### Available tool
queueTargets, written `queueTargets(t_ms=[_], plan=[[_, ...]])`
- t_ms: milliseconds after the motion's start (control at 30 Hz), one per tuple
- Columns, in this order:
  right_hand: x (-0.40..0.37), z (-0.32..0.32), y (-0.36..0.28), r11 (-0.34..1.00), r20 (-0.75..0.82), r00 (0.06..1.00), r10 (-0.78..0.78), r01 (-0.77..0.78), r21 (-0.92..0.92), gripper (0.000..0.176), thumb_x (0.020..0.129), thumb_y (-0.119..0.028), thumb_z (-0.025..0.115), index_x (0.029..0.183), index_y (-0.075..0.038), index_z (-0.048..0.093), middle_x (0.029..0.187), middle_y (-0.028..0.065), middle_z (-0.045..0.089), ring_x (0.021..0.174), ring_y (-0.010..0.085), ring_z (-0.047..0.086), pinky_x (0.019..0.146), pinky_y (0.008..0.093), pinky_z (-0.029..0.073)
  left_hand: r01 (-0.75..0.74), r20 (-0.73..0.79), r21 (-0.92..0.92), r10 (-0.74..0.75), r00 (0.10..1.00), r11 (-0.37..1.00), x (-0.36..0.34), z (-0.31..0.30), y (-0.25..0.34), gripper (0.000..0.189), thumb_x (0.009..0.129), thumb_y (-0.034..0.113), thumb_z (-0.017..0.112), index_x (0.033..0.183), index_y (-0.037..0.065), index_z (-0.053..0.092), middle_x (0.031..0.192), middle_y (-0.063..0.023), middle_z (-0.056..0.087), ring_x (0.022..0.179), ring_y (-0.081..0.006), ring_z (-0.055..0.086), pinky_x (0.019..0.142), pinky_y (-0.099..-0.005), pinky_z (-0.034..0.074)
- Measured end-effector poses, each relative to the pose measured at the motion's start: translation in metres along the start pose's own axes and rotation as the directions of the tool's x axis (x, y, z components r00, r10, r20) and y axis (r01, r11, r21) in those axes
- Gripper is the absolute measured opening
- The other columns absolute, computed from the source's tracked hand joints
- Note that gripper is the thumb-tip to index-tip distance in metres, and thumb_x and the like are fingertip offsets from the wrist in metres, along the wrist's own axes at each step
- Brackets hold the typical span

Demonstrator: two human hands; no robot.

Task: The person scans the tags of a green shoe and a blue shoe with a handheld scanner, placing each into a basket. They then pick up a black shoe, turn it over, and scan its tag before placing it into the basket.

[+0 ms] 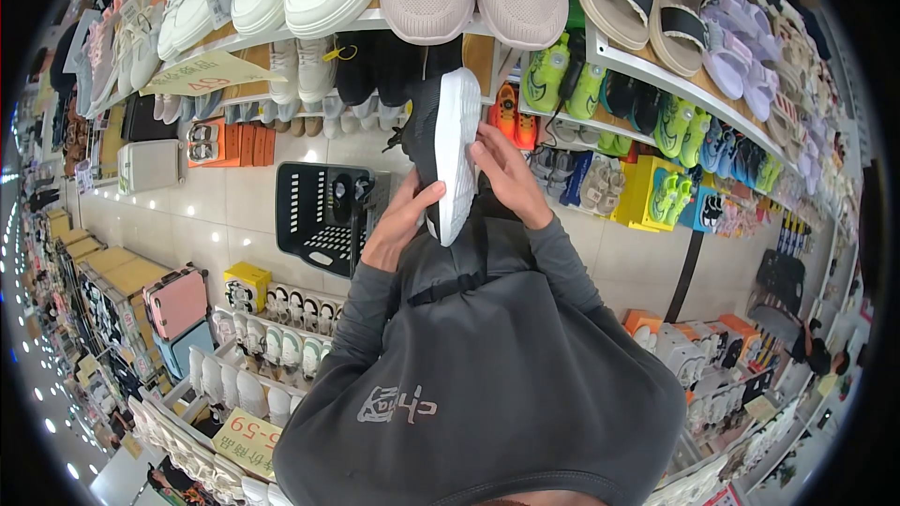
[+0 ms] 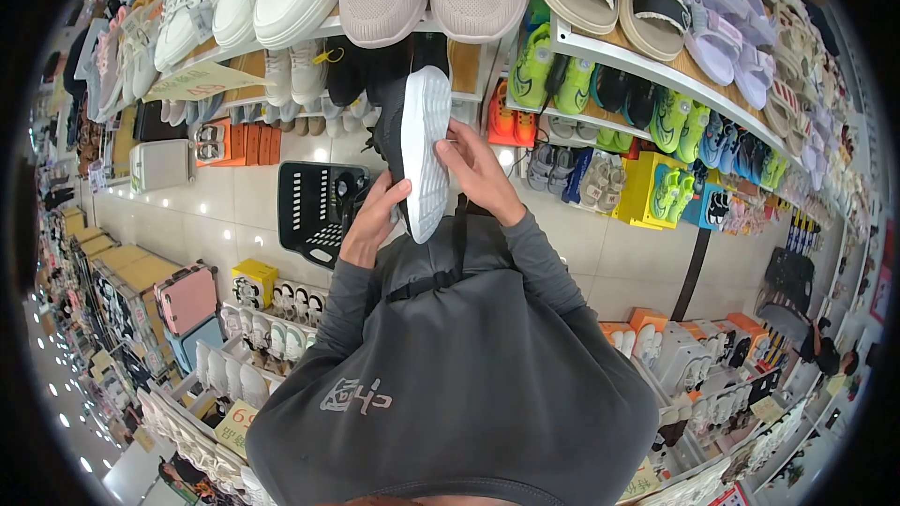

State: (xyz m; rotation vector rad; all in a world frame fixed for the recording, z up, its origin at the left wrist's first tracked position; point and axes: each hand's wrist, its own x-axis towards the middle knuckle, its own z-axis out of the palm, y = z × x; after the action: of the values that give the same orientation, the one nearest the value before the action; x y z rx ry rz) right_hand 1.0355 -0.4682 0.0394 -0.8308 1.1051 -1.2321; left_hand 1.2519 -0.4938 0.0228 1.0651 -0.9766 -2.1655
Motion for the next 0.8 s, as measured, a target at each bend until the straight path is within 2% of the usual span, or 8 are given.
queueTargets(t_ms=[167,267,400,567,700,800], plan=[[0.002,-0.003,0.003,1.000,0.028,1.000,0.009,-0.009,0.012,0.054,0.109,-0.024,0.057,0.152,0.005,0.040,0.143,0.0129,0.056,0.133,0.0187,0.053,0.113,0.0325,0.039,-0.024,0.010,0.086,0.023,1.000,0.996,0.002,0.003,0.005,0.077,0.097,0.028,0.072,0.154,-0.007,0.034,0.146,-0.0162,0.053,0.136,-0.0222,0.049,0.115,-0.0364,0.037],[0.002,0.000,0.001,0.999,0.009,1.000,-0.009,0.009,0.048,0.055,0.107,-0.021,0.061,0.151,0.005,0.041,0.132,0.0087,0.059,0.119,0.0146,0.056,0.103,0.0302,0.046,-0.043,0.009,0.135,0.043,0.999,0.990,0.001,0.011,0.016,0.078,0.097,0.029,0.072,0.154,-0.007,0.034,0.145,-0.0160,0.053,0.135,-0.0219,0.048,0.116,-0.0356,0.035],[0.003,-0.004,0.009,0.999,0.023,1.000,-0.020,0.019,0.036,0.060,0.105,-0.024,0.065,0.152,0.004,0.040,0.131,0.0093,0.058,0.117,0.0156,0.057,0.101,0.0301,0.047,-0.034,0.001,0.176,0.035,0.999,0.984,-0.002,0.016,0.021,0.079,0.097,0.030,0.072,0.155,-0.007,0.033,0.146,-0.0161,0.052,0.135,-0.0222,0.048,0.116,-0.0353,0.034],[0.003,-0.005,0.013,0.999,0.041,0.999,0.019,-0.020,0.035,0.065,0.104,-0.028,0.068,0.153,0.003,0.039,0.128,0.0089,0.058,0.115,0.0167,0.057,0.099,0.0309,0.047,-0.046,-0.004,0.147,0.047,0.999,0.988,-0.001,0.015,0.016,0.080,0.097,0.031,0.072,0.156,-0.007,0.033,0.147,-0.0165,0.052,0.136,-0.0226,0.048,0.116,-0.0360,0.035],[0.002,-0.004,0.008,1.000,0.024,1.000,0.015,-0.015,0.005,0.060,0.106,-0.026,0.064,0.152,0.004,0.040,0.128,0.0092,0.059,0.116,0.0159,0.058,0.099,0.0310,0.048,-0.020,-0.010,0.113,0.022,1.000,0.993,0.001,0.005,0.006,0.081,0.097,0.031,0.073,0.156,-0.007,0.032,0.148,-0.0169,0.051,0.137,-0.0234,0.047,0.116,-0.0371,0.035],[0.001,-0.002,0.004,1.000,-0.006,1.000,0.010,-0.010,0.007,0.054,0.107,-0.023,0.061,0.150,0.004,0.043,0.128,0.0098,0.060,0.116,0.0153,0.059,0.100,0.0311,0.049,-0.010,-0.011,0.014,0.011,1.000,1.000,-0.002,0.004,0.005,0.080,0.097,0.032,0.072,0.155,-0.006,0.033,0.148,-0.0168,0.051,0.137,-0.0246,0.050,0.116,-0.0382,0.037]])
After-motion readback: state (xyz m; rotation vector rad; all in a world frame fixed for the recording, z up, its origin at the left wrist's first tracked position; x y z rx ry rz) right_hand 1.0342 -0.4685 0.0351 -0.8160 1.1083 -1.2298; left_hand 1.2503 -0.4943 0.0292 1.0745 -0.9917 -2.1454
